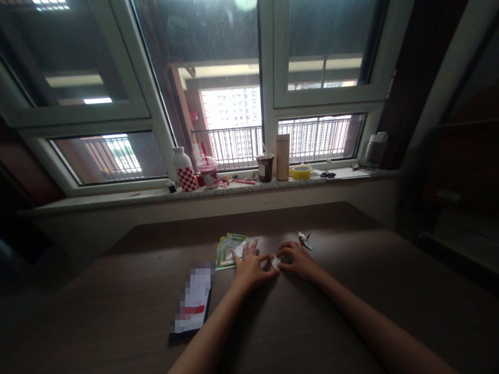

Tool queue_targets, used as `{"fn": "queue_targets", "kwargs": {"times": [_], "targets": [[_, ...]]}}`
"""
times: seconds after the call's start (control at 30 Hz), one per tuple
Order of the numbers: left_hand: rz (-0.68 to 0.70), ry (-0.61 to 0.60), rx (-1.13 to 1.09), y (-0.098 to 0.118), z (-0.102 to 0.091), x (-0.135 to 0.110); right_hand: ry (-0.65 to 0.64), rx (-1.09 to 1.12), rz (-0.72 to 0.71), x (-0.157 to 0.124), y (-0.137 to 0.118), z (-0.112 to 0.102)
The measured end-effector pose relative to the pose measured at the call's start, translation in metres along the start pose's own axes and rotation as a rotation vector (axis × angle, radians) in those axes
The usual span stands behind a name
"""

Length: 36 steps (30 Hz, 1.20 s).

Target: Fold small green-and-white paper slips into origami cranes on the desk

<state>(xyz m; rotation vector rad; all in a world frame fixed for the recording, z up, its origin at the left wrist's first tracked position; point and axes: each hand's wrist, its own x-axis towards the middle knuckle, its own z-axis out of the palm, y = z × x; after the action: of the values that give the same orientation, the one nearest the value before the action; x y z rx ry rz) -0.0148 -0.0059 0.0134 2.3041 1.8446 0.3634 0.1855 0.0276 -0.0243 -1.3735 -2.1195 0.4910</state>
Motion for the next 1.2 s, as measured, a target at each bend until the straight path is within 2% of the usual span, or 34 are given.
{"fn": "queue_targets", "kwargs": {"times": [0.4,0.7,0.93,1.2], "targets": [[-0.02,-0.059,0.007,-0.005,-0.003,0.002,-0.018,0.001,-0.022,-0.004,-0.001,-0.002],[-0.056,0.021,-0.033,-0.004,0.005,0.007,-0.025,-0.015,-0.029,-0.007,-0.006,-0.006],[-0.078,0.022,-0.041,-0.002,0.002,0.013,-0.034,-0.006,-0.044,-0.006,-0.003,-0.006],[-0.057,0.094,-0.109,0.003,0.005,0.01,0.054,-0.002,0.012,0.003,0.003,0.004]]}}
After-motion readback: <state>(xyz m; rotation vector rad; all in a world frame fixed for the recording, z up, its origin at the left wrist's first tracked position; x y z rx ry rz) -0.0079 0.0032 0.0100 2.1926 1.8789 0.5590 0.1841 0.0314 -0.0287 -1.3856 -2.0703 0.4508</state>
